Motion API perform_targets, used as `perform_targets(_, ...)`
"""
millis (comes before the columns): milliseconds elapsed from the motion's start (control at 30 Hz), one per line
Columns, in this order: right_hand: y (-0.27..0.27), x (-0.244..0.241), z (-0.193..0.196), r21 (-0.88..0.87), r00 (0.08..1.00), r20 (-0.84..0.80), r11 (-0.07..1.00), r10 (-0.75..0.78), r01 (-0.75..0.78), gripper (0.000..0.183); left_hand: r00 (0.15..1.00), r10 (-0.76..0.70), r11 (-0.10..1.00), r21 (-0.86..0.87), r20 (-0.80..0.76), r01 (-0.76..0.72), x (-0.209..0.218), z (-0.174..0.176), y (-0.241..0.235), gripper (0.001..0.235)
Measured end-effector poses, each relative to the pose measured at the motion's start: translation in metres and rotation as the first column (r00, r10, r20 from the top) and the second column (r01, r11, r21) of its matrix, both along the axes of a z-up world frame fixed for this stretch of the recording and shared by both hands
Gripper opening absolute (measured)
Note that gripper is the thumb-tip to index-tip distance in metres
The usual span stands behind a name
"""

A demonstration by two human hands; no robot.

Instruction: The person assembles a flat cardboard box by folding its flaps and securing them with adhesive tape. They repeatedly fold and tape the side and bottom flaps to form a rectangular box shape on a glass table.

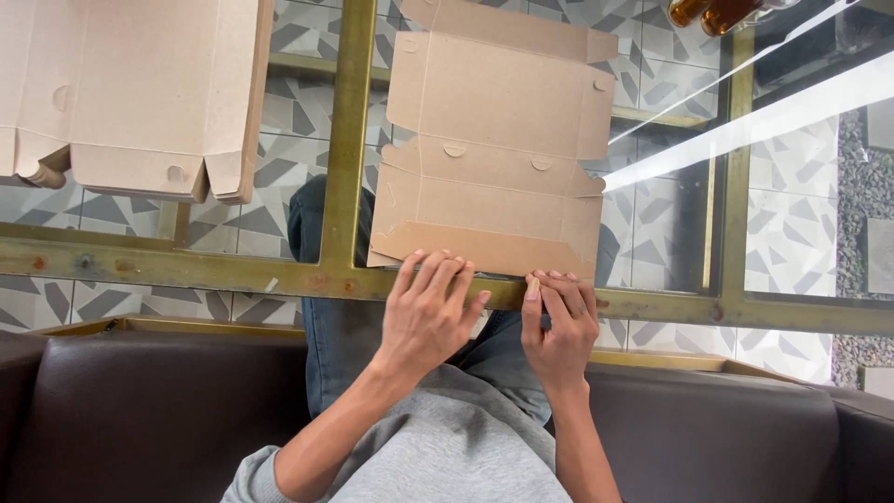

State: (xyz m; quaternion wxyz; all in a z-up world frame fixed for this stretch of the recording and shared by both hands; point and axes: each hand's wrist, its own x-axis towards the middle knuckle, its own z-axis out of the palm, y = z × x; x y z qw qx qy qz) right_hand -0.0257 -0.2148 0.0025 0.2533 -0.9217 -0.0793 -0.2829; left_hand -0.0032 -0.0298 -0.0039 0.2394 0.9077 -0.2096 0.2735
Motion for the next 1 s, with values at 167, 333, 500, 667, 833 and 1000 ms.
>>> perform_targets(167,-0.001,0.0,-0.003,-0.01,1.0,-0.009,1.0,-0.021,0.021,0.016,1.0,0.026,1.0,0.011,-0.007,-0.026,-0.002,0.004,0.019,0.025)
perform_targets(333,-0.002,-0.002,-0.004,-0.027,0.999,-0.005,0.999,-0.033,0.033,0.015,0.998,0.048,0.999,-0.014,-0.026,-0.049,-0.004,0.009,0.025,0.022)
perform_targets(500,0.0,-0.003,0.002,-0.033,0.999,-0.023,0.999,-0.026,0.026,0.012,0.992,0.126,0.991,-0.038,0.021,-0.125,-0.005,0.01,0.041,0.018)
perform_targets(667,-0.003,0.0,0.007,-0.028,1.0,-0.007,1.0,0.005,-0.005,0.01,0.991,0.13,0.989,-0.08,0.025,-0.127,-0.007,0.009,0.046,0.017)
perform_targets(833,-0.024,0.003,0.006,0.002,0.999,0.008,1.0,-0.031,0.031,0.034,0.992,0.127,0.976,-0.177,-0.007,-0.126,-0.004,0.001,0.061,0.03)
perform_targets(1000,-0.022,0.007,0.046,0.135,0.961,-0.264,0.983,-0.083,0.122,0.085,0.966,0.159,0.969,-0.153,-0.202,-0.192,0.002,0.012,0.073,0.075)
